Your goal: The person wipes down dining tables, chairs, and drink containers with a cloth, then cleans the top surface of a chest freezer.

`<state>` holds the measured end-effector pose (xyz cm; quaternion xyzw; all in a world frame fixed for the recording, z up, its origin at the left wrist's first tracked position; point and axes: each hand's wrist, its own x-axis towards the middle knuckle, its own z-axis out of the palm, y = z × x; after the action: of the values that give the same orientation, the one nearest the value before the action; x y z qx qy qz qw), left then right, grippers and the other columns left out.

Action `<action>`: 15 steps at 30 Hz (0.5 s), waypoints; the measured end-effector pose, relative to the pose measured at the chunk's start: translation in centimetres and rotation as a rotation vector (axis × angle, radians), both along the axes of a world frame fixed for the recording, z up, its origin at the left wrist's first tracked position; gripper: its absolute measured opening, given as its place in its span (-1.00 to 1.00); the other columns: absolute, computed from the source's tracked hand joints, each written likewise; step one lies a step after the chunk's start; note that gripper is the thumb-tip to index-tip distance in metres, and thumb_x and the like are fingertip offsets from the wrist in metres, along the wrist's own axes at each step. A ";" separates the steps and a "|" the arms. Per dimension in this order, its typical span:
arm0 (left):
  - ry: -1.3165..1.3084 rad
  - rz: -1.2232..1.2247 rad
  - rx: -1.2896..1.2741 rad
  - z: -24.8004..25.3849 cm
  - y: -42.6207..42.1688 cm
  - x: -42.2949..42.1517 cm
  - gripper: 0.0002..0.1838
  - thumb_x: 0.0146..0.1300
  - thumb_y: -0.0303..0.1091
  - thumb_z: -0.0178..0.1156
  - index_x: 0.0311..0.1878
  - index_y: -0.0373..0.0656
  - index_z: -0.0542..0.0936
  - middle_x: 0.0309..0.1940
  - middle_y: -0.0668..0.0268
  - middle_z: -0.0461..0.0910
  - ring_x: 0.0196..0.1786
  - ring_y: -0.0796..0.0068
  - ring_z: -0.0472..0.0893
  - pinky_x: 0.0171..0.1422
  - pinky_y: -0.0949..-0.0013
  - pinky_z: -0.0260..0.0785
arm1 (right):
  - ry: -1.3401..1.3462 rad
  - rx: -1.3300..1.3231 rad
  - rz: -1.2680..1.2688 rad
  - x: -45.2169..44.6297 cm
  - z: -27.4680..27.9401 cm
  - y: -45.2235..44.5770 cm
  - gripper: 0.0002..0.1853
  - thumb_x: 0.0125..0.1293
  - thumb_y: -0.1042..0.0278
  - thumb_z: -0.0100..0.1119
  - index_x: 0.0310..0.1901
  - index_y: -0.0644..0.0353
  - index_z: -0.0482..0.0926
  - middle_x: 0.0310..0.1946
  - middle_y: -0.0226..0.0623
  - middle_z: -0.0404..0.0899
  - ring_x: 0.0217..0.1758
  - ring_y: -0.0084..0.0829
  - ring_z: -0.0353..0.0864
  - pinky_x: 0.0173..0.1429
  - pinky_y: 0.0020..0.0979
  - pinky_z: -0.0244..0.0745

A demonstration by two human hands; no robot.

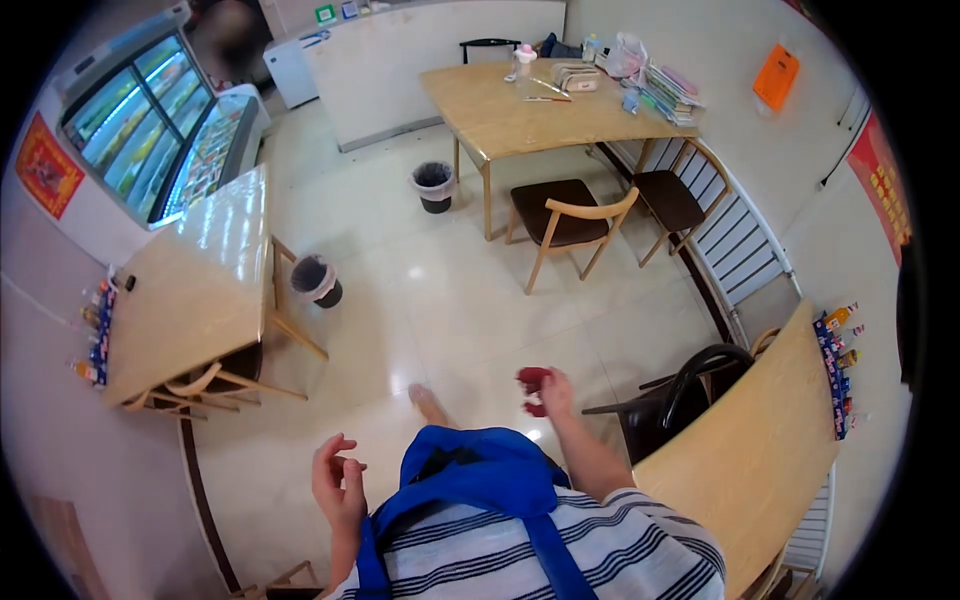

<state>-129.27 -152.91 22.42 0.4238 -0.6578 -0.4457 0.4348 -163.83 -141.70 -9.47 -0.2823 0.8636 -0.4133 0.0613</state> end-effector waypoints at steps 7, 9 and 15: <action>-0.021 0.040 -0.067 -1.7 -17.0 -5.6 -0.75 0.23 -0.44 0.02 -0.03 -0.26 0.45 -0.21 0.25 0.52 -0.40 0.61 0.45 -0.26 0.55 0.38 | 0.061 0.220 0.543 -3.5 4.6 -14.7 -0.75 0.12 0.47 -0.01 -0.15 0.27 0.52 -0.27 0.01 0.52 -0.21 -0.05 0.53 -0.11 -0.24 0.46; -0.036 0.055 -0.030 -1.1 -21.9 -7.4 -0.81 0.26 -0.41 0.01 -0.11 -0.26 0.49 -0.24 0.28 0.52 -0.37 0.61 0.46 -0.25 0.56 0.37 | -0.051 0.266 0.233 -6.2 4.2 -16.5 -0.72 0.12 0.39 -0.02 -0.14 0.23 0.53 -0.24 -0.01 0.53 -0.17 -0.06 0.53 -0.07 -0.24 0.44; -0.041 -0.123 -0.127 1.4 -36.5 -14.5 -0.84 0.27 -0.42 0.01 -0.16 -0.27 0.51 -0.29 0.32 0.50 -0.30 0.62 0.46 -0.24 0.58 0.34 | -0.243 0.222 -0.261 -14.5 9.7 -23.8 -0.70 0.11 0.35 -0.03 -0.13 0.21 0.54 -0.28 -0.03 0.57 -0.17 -0.08 0.55 -0.04 -0.25 0.43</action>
<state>-143.75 -189.40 23.82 0.3634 -0.7183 -0.4200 0.4190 -178.32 -165.53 0.24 -0.1074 0.9193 -0.3510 0.1417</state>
